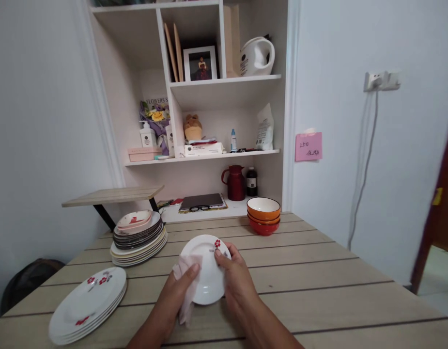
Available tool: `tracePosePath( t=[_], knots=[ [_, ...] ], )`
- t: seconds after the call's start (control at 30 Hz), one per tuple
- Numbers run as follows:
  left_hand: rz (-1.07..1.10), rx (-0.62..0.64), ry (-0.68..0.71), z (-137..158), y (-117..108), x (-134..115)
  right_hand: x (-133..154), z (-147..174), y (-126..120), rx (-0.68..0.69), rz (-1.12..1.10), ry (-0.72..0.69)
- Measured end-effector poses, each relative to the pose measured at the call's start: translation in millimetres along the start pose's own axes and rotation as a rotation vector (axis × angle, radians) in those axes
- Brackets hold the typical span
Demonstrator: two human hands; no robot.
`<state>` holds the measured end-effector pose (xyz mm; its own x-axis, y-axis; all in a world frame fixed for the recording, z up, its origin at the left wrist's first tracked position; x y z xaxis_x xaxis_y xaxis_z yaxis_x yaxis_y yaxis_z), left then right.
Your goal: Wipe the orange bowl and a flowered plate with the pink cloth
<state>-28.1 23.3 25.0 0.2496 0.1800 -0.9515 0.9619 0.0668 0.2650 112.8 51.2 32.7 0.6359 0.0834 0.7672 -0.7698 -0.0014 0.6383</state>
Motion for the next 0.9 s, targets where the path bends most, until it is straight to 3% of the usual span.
tracePosePath(
  t=[0.13, 0.33, 0.57, 0.73, 0.9],
  knots=[
    [0.001, 0.097, -0.031, -1.5, -2.2, 0.2, 8.1, 0.3, -3.1, 0.056, 0.025, 0.087],
    [-0.112, 0.332, -0.066, 1.6, -10.1, 0.2, 31.6, 8.8, -8.6, 0.245, 0.457, 0.056],
    [-0.171, 0.229, -0.015, 2.7, -9.9, -1.9, 22.1, 12.1, -2.0, 0.249, 0.458, 0.038],
    [-0.017, 0.05, 0.003, -3.1, -8.0, 3.3, 10.3, 10.9, 3.9, 0.081, 0.19, -0.002],
    [0.057, 0.009, -0.058, -9.9, -7.0, 20.2, -6.7, 3.9, 2.5, -0.008, -0.036, -0.01]
  ],
)
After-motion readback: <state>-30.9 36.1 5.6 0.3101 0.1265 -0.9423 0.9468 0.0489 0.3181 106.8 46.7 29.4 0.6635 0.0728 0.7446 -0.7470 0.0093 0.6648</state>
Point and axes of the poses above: each hand's wrist, its own z-axis away from the middle knuckle, its own y-axis out of the palm, x = y × z, the point moved 2 cm from there along -z, towards the middle knuckle, and after that the axes turned 5 degrees about y, right-handed, at the moved point
